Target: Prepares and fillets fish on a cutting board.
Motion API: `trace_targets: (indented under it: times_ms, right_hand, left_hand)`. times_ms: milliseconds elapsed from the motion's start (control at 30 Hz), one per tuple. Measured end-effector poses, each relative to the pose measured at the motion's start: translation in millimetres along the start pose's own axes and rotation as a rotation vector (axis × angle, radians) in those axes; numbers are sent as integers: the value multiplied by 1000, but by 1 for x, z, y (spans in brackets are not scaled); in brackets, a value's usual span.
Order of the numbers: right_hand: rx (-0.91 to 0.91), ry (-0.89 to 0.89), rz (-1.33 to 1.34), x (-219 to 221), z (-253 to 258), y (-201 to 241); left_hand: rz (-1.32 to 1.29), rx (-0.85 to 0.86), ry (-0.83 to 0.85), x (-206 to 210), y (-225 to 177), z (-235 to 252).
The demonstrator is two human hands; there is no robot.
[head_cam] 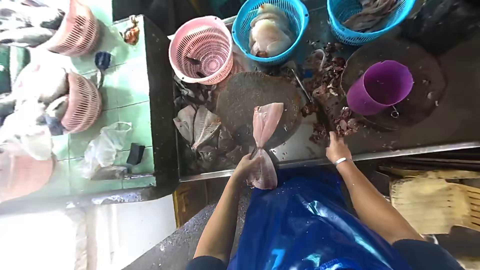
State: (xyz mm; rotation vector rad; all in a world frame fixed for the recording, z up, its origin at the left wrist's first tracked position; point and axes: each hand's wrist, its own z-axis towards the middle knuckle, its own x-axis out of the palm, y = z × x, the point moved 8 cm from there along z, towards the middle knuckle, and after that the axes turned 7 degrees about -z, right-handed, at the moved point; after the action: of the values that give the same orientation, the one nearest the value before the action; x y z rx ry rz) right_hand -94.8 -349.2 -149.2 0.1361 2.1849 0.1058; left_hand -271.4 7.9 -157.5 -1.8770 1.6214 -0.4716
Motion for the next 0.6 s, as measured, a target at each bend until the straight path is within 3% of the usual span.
trace_targets:
  times_ms: [133,233,333,467,600]
  right_hand:
    - [1,-23,105,-16,-22,7]
    - [-201,-156,227,-35,-61,30]
    - [-413,-175,222,-26,-89,73]
    - [-543,-43,-21,15,-102,125]
    - [-688,4,-288,44,-109,147]
  left_hand:
    - [8,68,113,-1,-4,7]
    - [29,162,116,-4,-8,0]
    - [77,187,80,-6,-10,3]
    - [76,199,55,-6,-9,11]
    - [5,237,55,-5,-8,3]
